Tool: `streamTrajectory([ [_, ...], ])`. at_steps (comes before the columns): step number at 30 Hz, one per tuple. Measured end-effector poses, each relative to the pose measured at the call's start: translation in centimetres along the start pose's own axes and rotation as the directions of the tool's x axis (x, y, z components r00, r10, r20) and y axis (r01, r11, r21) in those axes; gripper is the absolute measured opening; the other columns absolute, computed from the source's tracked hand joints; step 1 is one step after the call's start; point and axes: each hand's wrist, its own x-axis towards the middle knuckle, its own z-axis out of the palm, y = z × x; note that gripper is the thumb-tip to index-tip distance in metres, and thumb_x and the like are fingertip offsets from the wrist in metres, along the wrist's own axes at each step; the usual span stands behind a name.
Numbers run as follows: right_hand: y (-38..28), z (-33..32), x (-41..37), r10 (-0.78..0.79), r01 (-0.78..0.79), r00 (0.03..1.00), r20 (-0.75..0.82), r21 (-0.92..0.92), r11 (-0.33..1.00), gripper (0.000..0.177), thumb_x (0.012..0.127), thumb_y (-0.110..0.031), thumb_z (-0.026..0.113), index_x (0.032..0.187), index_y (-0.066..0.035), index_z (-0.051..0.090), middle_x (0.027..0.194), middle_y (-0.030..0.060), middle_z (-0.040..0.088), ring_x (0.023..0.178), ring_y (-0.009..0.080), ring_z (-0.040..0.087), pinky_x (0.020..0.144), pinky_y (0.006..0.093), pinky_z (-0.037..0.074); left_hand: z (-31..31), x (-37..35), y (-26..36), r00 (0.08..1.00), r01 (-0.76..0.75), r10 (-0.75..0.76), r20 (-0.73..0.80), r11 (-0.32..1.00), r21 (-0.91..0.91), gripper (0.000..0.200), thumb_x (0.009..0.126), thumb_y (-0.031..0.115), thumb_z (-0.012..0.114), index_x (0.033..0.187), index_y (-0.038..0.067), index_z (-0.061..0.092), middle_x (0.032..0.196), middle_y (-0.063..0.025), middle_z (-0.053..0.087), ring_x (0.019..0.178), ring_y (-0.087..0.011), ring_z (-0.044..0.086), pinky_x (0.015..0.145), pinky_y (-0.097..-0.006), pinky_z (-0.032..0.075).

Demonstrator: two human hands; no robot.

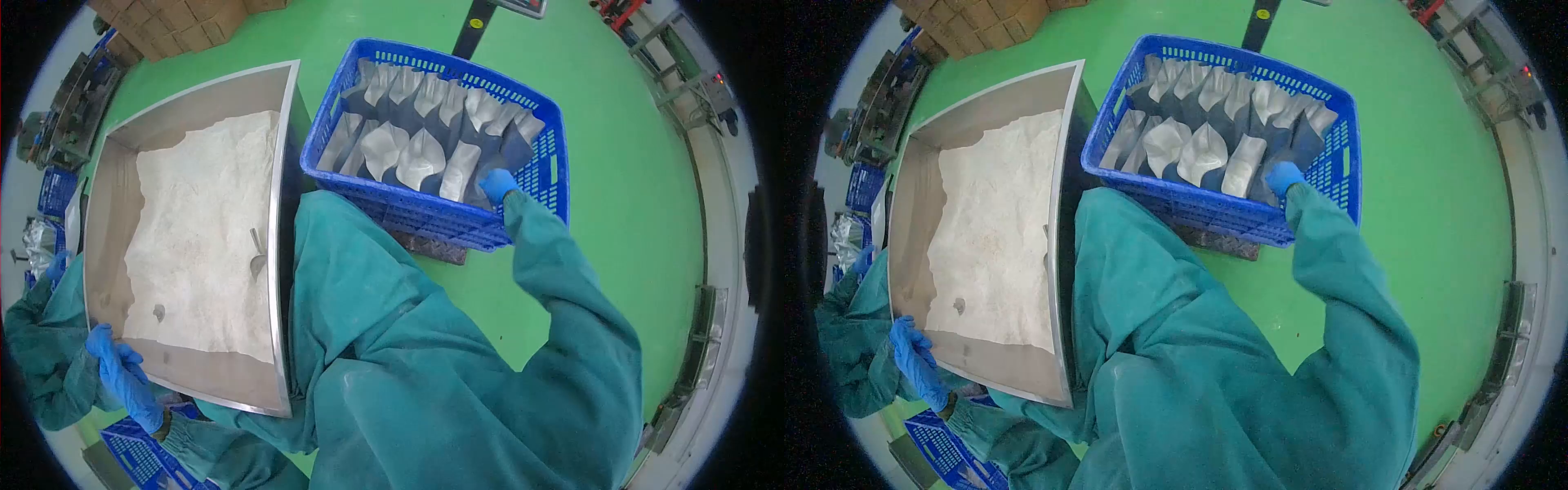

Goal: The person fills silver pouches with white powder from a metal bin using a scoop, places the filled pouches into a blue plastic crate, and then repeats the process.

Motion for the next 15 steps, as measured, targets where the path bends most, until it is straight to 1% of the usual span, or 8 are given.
streamTrajectory([
  [3, -1.7, -2.3, -0.4, -0.006, 0.008, 1.0, -0.016, 0.082, 0.997, 0.042, 0.079, -0.039, 0.049, 0.075, 0.001, 0.063, 0.08, 0.0223, 0.06, 0.076, 0.0387, 0.058, 0.071, 0.0449, 0.046, 3.2, -2.1, 3.8, 0.999, 0.015, -0.02, 0.026, 0.982, 0.19, 0.026, 0.087, 0.032, 0.051, 0.089, 0.007, 0.057, 0.063, 0.003, 0.05, 0.047, -0.0031, 0.036, 0.041, -0.017, 0.024],
  [7, -3.4, -1.4, -0.4, 0.032, -0.034, 0.996, 0.086, 0.02, 0.999, 0.039, 0.08, -0.036, 0.048, 0.074, 0.0, 0.064, 0.081, 0.0216, 0.06, 0.077, 0.0388, 0.057, 0.071, 0.0449, 0.045, 5.9, -0.4, 1.6, 0.995, 0.093, -0.096, 0.005, 0.976, 0.199, 0.027, 0.086, 0.033, 0.051, 0.078, 0.008, 0.053, 0.059, 0.0012, 0.046, 0.042, -0.0047, 0.033, 0.041, -0.0179, 0.025],
  [9, -0.8, 0.8, 0.5, -0.091, 0.091, 0.99, 0.107, 0.002, 0.996, 0.039, 0.082, -0.036, 0.046, 0.078, -0.001, 0.063, 0.078, 0.0215, 0.06, 0.076, 0.0376, 0.058, 0.071, 0.0456, 0.045, 6.6, 0.2, 0.2, 0.989, -0.043, 0.009, 0.15, 0.973, 0.225, 0.031, 0.087, 0.033, 0.05, 0.077, 0.004, 0.054, 0.059, -0.001, 0.049, 0.041, -0.0055, 0.03, 0.041, -0.0186, 0.025],
  [11, -0.3, -4.4, -1.0, 0.026, -0.013, 0.999, -0.028, 0.386, 0.923, 0.034, 0.083, -0.033, 0.046, 0.095, -0.002, 0.056, 0.08, 0.0185, 0.061, 0.072, 0.0334, 0.059, 0.068, 0.0424, 0.046, 5.6, -0.2, -0.2, 0.991, -0.04, 0.002, 0.131, 0.957, 0.287, 0.036, 0.089, 0.036, 0.044, 0.079, 0.003, 0.054, 0.061, -0.0021, 0.051, 0.043, -0.007, 0.032, 0.044, -0.0209, 0.029],
  [12, -0.3, -7.1, -1.8, 0.07, 0.042, 0.981, -0.179, 0.554, 0.832, 0.035, 0.084, -0.032, 0.046, 0.103, -0.004, 0.052, 0.081, 0.0166, 0.061, 0.071, 0.031, 0.059, 0.067, 0.0407, 0.047, 4.4, -0.2, -0.3, 0.989, -0.006, -0.037, 0.144, 0.957, 0.289, 0.038, 0.09, 0.038, 0.04, 0.089, 0.003, 0.054, 0.073, -0.0052, 0.054, 0.056, -0.0104, 0.042, 0.055, -0.0228, 0.035],
  [13, -1.4, -9.9, -2.8, 0.196, 0.047, 0.96, -0.199, 0.807, 0.588, 0.036, 0.084, -0.032, 0.047, 0.108, -0.005, 0.049, 0.083, 0.0143, 0.061, 0.072, 0.0283, 0.059, 0.067, 0.0385, 0.047, 3.9, 0.0, -0.4, 0.984, 0.022, -0.071, 0.161, 0.958, 0.287, 0.042, 0.091, 0.04, 0.036, 0.099, 0.003, 0.054, 0.085, -0.0083, 0.057, 0.069, -0.0137, 0.051, 0.065, -0.0246, 0.041],
  [14, -2.5, -12.7, -3.9, 0.319, 0.125, 0.923, -0.215, 0.952, 0.278, 0.037, 0.084, -0.031, 0.048, 0.113, -0.007, 0.046, 0.085, 0.0119, 0.061, 0.074, 0.0255, 0.059, 0.066, 0.0363, 0.048, 4.9, -0.3, -0.6, 0.983, 0.01, -0.062, 0.175, 0.959, 0.283, 0.042, 0.091, 0.04, 0.036, 0.099, 0.003, 0.054, 0.085, -0.0083, 0.057, 0.069, -0.0137, 0.051, 0.065, -0.0246, 0.041],
  [15, -5.3, -14.7, -4.9, 0.314, -0.013, 0.945, 0.094, 0.968, -0.251, 0.038, 0.084, -0.03, 0.051, 0.115, -0.008, 0.044, 0.088, 0.0098, 0.061, 0.077, 0.0229, 0.059, 0.066, 0.0339, 0.048, 7.0, -1.2, -1.0, 0.985, -0.149, 0.129, 0.116, 0.972, 0.182, 0.045, 0.092, 0.04, 0.032, 0.111, 0.003, 0.047, 0.102, -0.0112, 0.051, 0.091, -0.0174, 0.046, 0.08, -0.0283, 0.036],
])
